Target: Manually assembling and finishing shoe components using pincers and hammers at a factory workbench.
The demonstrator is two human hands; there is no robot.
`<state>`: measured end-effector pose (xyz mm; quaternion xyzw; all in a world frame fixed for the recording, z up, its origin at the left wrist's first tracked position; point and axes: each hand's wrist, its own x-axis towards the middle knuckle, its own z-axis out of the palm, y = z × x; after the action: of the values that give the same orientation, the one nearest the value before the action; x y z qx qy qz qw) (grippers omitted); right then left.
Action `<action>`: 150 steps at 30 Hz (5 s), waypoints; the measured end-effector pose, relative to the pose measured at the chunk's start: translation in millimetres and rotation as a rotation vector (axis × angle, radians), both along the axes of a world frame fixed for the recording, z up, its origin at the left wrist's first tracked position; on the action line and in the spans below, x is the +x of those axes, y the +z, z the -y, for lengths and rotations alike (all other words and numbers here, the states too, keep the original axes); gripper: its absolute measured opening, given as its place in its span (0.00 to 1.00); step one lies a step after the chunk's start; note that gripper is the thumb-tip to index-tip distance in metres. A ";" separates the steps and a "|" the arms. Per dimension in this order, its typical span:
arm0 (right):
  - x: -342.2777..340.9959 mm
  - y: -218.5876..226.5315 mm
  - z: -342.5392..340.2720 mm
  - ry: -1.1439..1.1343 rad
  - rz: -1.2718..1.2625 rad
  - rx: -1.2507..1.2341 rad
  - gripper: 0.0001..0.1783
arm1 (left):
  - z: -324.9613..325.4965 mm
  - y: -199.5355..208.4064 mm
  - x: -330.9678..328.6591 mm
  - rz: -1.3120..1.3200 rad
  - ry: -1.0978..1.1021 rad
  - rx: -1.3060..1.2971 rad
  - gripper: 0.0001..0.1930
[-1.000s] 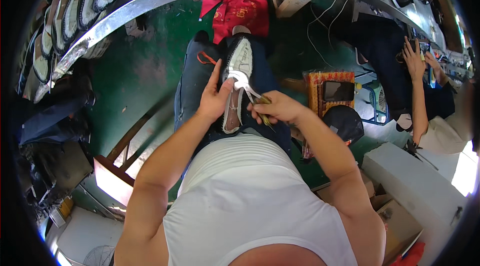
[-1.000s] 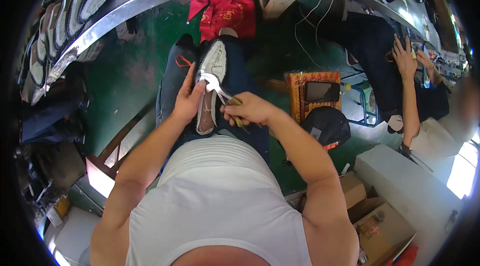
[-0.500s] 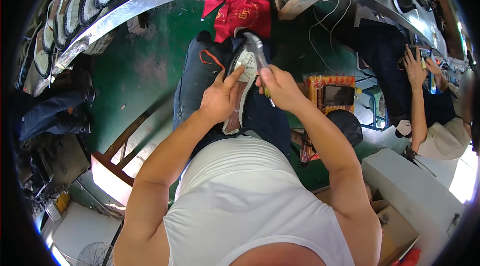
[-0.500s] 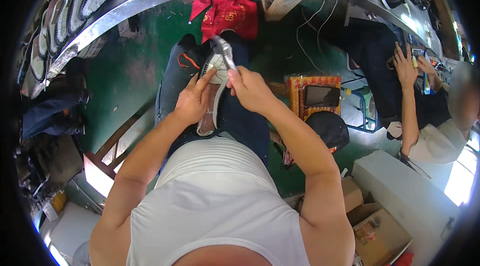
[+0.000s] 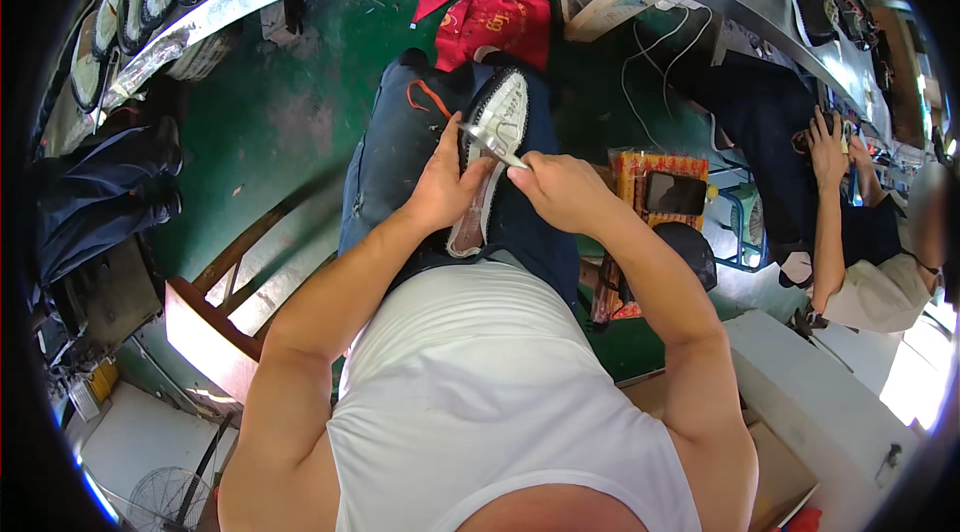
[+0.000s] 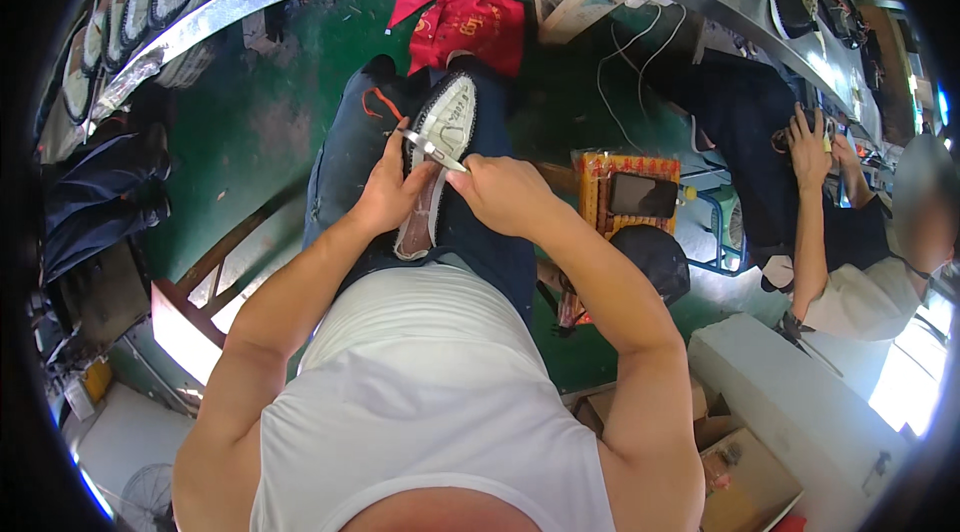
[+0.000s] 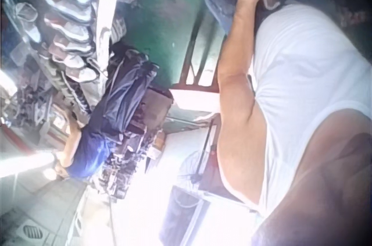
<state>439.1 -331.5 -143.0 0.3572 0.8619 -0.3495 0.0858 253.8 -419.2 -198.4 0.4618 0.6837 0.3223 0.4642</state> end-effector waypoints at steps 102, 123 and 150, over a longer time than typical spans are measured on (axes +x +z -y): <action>-94.3 117.8 -94.7 0.039 -0.152 -0.506 0.18 | -45.3 62.0 -73.4 0.134 -0.626 0.229 0.10; -62.0 2.9 -85.1 -0.210 -0.321 -0.913 0.09 | 0.2 22.8 -93.3 0.657 0.102 0.256 0.06; 5.2 17.0 -68.6 -0.135 -0.451 -1.037 0.08 | -36.3 63.0 -134.2 -0.225 -0.764 0.197 0.13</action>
<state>444.3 -262.9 -126.0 0.2392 0.5500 -0.7991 0.0414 119.6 -382.9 -135.4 0.7571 0.4752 0.1382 0.4265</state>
